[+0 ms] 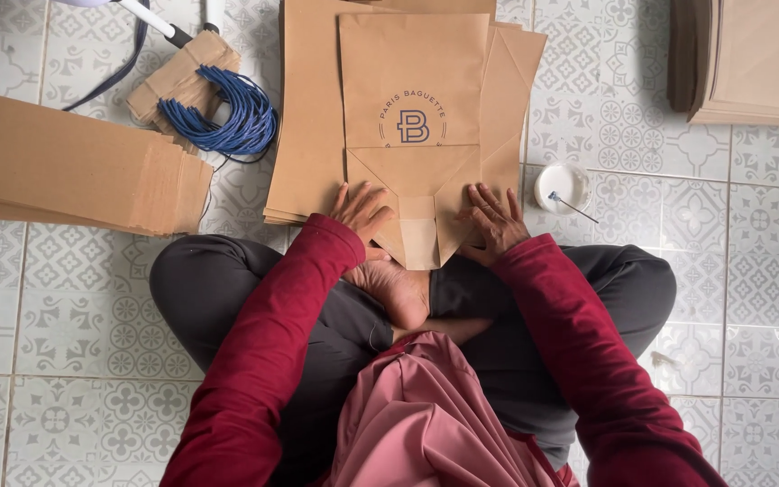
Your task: The person sits on the floor and assembles brown paper bags by applying glue to the flaps and folding them into shape. They then attach blue string handles to the bags using glue and small cardboard pieces.
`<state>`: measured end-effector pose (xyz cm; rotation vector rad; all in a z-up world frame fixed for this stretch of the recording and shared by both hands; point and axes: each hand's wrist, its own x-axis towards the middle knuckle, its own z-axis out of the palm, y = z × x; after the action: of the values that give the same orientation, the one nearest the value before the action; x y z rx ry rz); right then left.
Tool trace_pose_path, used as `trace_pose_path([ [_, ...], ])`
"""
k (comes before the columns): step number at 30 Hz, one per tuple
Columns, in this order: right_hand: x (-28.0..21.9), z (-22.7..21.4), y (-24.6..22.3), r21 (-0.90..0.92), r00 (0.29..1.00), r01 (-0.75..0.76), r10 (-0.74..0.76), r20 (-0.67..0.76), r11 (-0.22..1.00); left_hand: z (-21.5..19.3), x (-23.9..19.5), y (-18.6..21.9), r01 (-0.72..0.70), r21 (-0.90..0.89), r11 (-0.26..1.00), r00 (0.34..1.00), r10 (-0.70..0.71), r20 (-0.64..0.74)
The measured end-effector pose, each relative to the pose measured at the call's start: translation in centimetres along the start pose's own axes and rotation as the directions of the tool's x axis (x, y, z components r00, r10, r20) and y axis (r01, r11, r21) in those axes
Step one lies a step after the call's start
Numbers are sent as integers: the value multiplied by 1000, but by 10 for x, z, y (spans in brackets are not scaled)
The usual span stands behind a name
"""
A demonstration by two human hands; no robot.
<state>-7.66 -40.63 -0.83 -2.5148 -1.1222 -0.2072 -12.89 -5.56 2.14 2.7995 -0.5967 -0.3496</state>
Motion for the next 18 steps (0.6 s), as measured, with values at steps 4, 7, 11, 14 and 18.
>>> trace_pose_path([
  [4,4,-6,-12,-25,999,13,-13,-31,1000,30,4,-4,14,11,1000,998,-13,-58],
  [7,10,-15,-14,22,968,-187,181,174,982,31,3,-7,-4,-33,999,990,-1,-143],
  [11,12,-14,-15,4,956,-240,235,177,971,36,3,-9,-6,-77,997,981,-9,-195],
  [14,18,-13,-16,-7,963,-245,244,116,970,45,8,-14,6,-104,995,976,-29,-214],
  [18,26,-10,-15,13,967,-253,253,12,967,51,10,-16,23,-108,994,949,-56,-312],
])
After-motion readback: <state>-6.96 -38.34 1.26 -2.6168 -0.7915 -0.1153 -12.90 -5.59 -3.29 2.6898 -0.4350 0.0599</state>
